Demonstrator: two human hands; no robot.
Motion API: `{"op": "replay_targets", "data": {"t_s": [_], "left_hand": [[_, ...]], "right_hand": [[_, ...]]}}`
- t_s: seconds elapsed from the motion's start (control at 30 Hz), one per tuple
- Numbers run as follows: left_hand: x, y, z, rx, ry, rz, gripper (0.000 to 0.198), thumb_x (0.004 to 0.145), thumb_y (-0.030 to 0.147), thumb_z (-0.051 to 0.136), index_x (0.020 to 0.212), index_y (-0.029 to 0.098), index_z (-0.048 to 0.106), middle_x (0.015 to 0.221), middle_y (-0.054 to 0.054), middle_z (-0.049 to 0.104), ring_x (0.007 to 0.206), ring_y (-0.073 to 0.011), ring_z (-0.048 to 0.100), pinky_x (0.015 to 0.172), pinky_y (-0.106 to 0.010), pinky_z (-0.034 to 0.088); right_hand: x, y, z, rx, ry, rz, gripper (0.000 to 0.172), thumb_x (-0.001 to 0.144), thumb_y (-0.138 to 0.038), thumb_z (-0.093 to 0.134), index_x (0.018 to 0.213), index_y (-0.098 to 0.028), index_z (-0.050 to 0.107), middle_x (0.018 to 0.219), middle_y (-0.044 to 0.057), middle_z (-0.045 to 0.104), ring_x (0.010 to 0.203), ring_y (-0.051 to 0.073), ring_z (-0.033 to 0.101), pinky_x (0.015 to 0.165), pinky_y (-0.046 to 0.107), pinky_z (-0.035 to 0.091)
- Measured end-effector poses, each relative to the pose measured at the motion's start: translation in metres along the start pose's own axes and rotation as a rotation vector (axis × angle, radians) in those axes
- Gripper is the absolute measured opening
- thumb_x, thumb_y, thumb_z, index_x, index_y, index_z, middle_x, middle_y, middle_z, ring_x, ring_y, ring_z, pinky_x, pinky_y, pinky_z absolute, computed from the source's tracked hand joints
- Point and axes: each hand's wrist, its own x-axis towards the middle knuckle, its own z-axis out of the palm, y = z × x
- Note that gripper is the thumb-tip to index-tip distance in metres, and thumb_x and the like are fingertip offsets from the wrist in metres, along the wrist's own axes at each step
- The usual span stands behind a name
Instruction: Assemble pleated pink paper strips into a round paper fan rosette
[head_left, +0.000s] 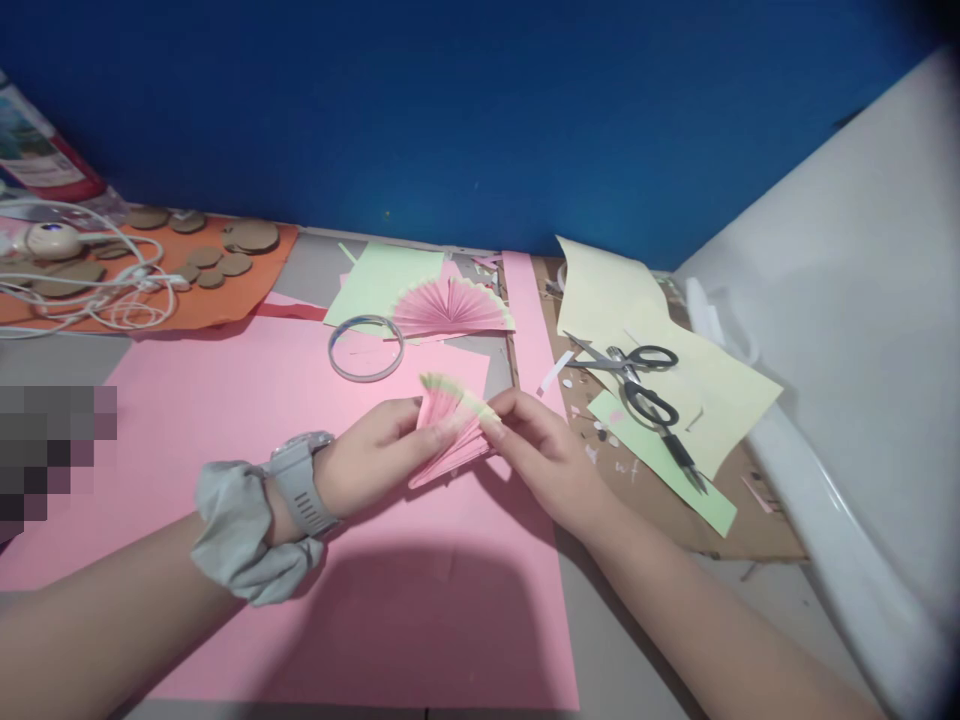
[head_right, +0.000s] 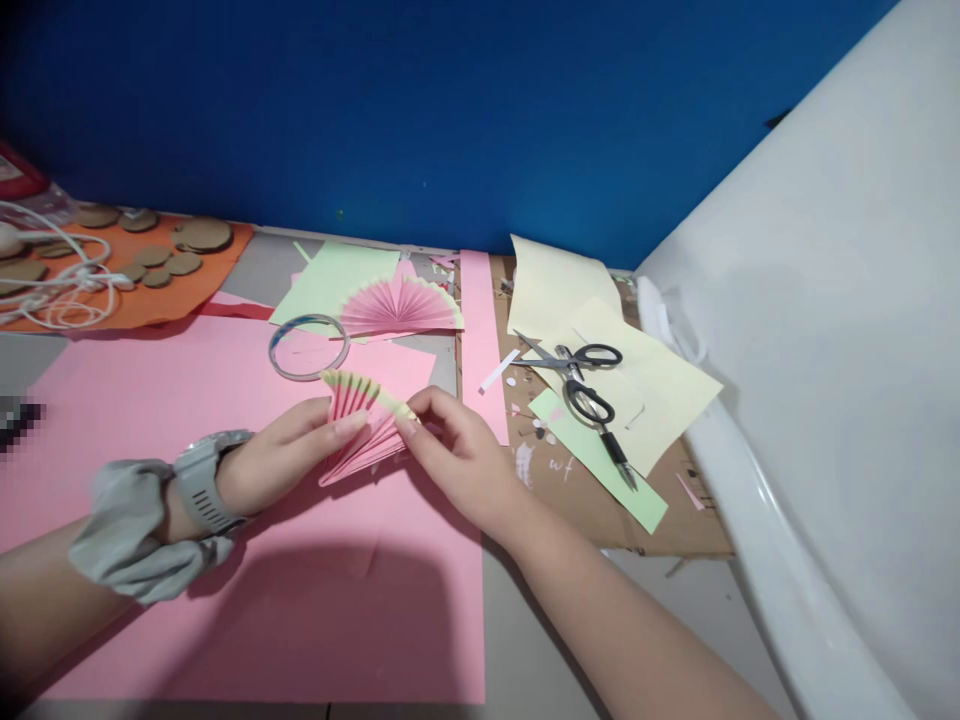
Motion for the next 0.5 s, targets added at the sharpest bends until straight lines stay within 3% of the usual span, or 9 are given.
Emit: {"op": "replay_targets", "data": {"t_s": [0.1,0.23,0.5], "left_hand": [[0.0005,0.0030,0.0010,0.003,0.005,0.039,0.022,0.086,0.034,0.049,0.083,0.014,0.057,0.077,0.000,0.058,0.070,-0.0119,0.053,0.065,-0.021,0.044],[0.0010,0.0006,0.0037,-0.023,-0.015,0.022,0.024,0.088,0.036,0.045,0.080,0.013,0.051,0.067,0.000,0.057,0.061,-0.0116,0.055,0.058,-0.023,0.045],[0.0016,-0.0025,0.0044,-0.020,0.045,0.010,0.022,0.089,0.036,0.044,0.077,0.017,0.043,0.057,0.003,0.053,0.052,-0.0095,0.053,0.053,-0.023,0.045]], "right_hand": [[0.0011,0.0004,-0.0005,0.009,0.061,-0.034,0.014,0.088,-0.027,0.048,0.076,-0.019,0.050,0.070,-0.003,0.048,0.065,0.009,0.046,0.061,0.022,0.038],[0.0015,0.0029,-0.0022,-0.003,0.118,-0.044,0.017,0.088,-0.027,0.047,0.073,-0.019,0.047,0.068,-0.004,0.045,0.062,0.009,0.042,0.059,0.022,0.036],[0.0002,0.0001,-0.0056,-0.123,0.087,-0.023,0.021,0.090,-0.028,0.044,0.071,-0.019,0.047,0.066,-0.004,0.045,0.061,0.009,0.043,0.058,0.021,0.035]]}}
